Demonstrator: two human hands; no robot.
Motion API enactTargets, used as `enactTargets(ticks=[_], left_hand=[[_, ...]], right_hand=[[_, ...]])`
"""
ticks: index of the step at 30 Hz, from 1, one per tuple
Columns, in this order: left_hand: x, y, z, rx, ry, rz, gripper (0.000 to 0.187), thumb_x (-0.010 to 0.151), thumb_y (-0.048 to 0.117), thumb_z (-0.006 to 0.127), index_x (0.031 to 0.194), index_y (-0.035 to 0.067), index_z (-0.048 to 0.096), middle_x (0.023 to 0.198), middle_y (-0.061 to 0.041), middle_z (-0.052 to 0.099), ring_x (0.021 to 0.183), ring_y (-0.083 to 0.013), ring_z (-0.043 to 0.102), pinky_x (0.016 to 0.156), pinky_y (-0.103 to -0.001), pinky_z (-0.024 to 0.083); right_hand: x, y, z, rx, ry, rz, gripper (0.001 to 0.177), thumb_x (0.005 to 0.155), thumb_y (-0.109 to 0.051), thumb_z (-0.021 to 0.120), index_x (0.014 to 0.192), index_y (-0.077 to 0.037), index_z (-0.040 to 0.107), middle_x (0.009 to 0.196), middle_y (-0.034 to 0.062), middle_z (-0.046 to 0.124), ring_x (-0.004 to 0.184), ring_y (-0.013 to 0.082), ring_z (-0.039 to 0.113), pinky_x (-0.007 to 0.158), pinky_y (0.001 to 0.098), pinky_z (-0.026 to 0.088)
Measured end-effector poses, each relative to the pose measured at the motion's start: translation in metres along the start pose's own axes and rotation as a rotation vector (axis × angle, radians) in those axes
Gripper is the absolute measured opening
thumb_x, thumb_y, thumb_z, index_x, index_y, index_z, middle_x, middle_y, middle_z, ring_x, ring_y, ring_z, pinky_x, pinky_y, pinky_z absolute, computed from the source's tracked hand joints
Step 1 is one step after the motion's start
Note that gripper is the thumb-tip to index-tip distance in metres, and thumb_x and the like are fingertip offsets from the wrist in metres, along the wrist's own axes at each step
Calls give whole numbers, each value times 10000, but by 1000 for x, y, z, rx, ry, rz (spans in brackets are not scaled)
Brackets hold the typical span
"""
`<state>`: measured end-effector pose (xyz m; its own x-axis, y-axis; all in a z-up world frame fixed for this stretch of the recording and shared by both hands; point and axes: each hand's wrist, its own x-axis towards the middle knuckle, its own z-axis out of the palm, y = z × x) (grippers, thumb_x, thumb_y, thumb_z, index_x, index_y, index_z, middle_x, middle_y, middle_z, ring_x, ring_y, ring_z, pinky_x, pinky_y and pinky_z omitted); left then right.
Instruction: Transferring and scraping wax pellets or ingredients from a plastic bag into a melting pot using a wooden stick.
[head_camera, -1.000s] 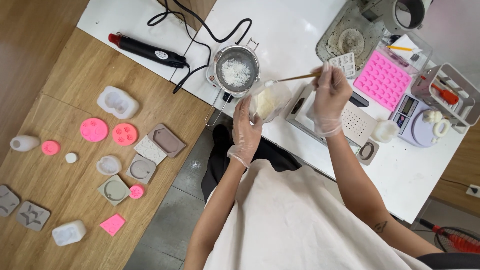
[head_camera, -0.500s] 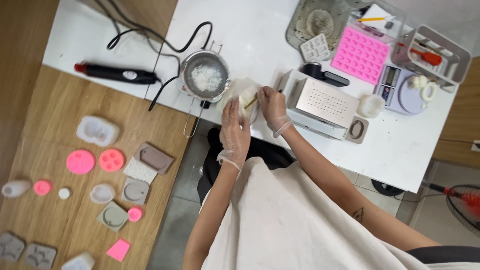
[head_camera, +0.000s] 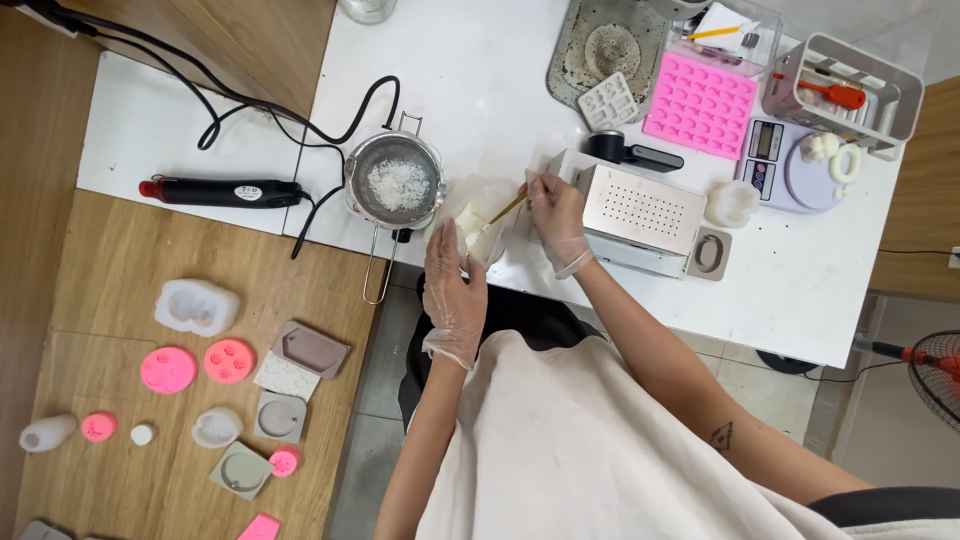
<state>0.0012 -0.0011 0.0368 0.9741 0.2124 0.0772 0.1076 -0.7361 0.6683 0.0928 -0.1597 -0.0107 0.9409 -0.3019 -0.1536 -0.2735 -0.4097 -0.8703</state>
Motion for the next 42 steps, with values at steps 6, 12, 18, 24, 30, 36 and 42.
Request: enactTargets(ticks=[6,12,18,24,30,36,42], left_hand=[[2,-13,0,-88,39,-69,621,901,52,609,1494,161,461,1409,-97,542,878,-253,709,598,-403,641],[5,-26,5,-197,28,-123,591,910,66,591,1482,165,477,1391,-97,558,847,-260,726,603,-399,642],[6,-30,9,-275,79,-149,629,849,67,602,1459,197,514,1365,-74,560,902,-278,720,660,-360,651],[7,-25,3,-274,99,-177,628,832,90,595,1441,221,525,1359,-52,563,917,-263,713,683,-390,645],[5,-33,9,-299,78,-138,671,832,78,587,1475,240,489,1350,-57,559,959,-276,691,697,-409,636],[5,-37,15,-254,45,-130,702,816,115,609,1490,254,472,1387,-50,538,1114,-308,649,774,-462,613],[8,-33,9,-261,52,-126,674,803,84,609,1456,222,518,1358,-59,574,1009,-291,684,696,-433,623]], right_hand=[[12,-9,-6,168,72,39,241,1020,-166,630,808,-102,725,648,1,668,539,76,555,513,202,450],[20,-24,-15,160,87,-36,325,1036,-220,666,731,-109,675,591,12,640,493,79,553,482,196,426],[33,-60,-8,208,101,-61,327,1041,-191,657,736,-87,710,588,15,633,491,73,518,486,173,406],[48,-92,39,353,62,-19,235,1022,-204,629,857,-75,733,694,58,726,511,84,604,451,173,450],[31,-90,79,190,-171,-553,145,1027,-79,642,996,37,723,739,143,730,588,188,678,554,291,565],[39,-53,79,-213,66,-1198,36,906,-156,818,937,-147,804,708,2,684,580,184,657,583,286,552],[4,-106,5,270,3,-399,183,1060,-62,581,982,24,723,772,144,736,643,183,702,601,294,601]])
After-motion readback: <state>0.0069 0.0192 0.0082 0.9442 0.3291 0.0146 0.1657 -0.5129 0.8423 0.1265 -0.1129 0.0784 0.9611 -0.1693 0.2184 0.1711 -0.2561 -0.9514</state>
